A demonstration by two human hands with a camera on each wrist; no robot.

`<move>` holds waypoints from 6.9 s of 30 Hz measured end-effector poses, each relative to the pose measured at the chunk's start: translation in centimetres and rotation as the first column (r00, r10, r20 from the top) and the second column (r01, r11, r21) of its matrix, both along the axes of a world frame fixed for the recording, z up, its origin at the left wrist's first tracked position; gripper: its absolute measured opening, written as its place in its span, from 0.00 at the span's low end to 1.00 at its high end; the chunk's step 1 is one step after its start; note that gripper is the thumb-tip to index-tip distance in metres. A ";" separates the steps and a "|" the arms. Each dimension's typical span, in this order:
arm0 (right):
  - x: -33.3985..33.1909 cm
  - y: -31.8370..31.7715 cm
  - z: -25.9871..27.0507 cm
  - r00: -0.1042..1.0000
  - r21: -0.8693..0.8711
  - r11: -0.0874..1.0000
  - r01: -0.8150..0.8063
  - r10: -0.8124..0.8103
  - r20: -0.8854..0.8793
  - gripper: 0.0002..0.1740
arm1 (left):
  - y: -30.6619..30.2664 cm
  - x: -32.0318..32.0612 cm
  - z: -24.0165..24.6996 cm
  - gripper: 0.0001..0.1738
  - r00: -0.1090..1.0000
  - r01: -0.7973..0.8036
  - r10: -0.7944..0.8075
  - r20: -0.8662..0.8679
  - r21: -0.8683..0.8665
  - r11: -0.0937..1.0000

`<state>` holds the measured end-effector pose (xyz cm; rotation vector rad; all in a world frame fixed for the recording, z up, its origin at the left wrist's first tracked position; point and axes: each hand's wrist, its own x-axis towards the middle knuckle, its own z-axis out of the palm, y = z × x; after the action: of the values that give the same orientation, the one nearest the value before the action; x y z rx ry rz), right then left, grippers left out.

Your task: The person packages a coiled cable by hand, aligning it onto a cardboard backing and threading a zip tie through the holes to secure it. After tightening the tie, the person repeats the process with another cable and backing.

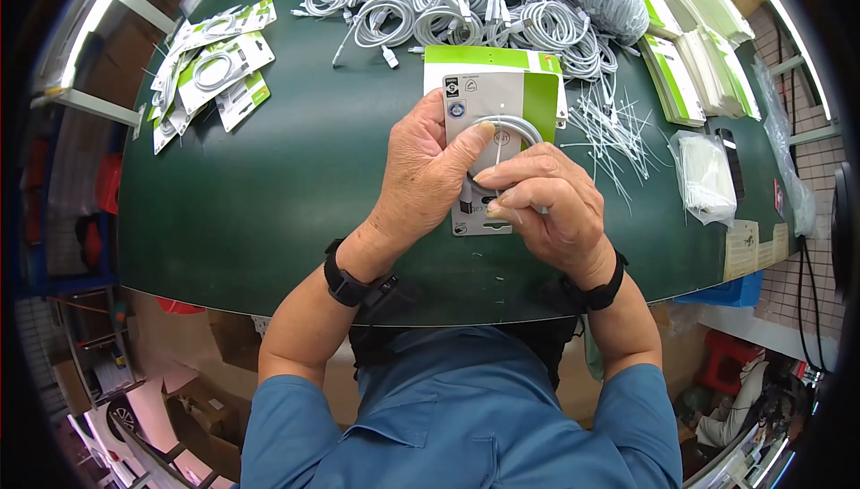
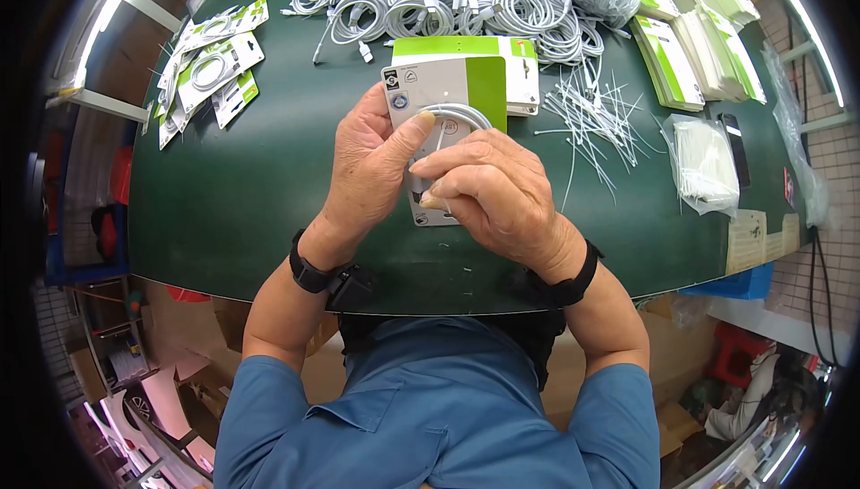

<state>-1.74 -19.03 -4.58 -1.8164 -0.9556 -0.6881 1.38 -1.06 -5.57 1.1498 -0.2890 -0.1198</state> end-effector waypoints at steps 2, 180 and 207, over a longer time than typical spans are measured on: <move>0.0 0.0 -0.2 1.000 0.042 0.999 0.013 -0.013 -0.007 0.13 | -0.1 0.0 -0.2 0.18 1.000 -0.004 0.004 0.000 0.002 1.000; 2.5 -3.1 -1.0 0.551 0.687 0.695 0.212 0.495 -0.671 0.07 | -1.5 -2.2 0.5 0.16 0.991 -0.044 0.019 0.133 0.190 0.981; 1.6 -2.6 -0.7 0.744 0.236 0.939 0.250 -0.030 -0.668 0.18 | -0.2 -0.9 3.3 0.19 0.497 -0.611 -0.344 0.797 0.603 0.513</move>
<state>-0.09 -21.62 -5.27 -1.6633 -0.2129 -0.2175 0.52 -1.26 -2.28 2.2368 -1.1538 0.6404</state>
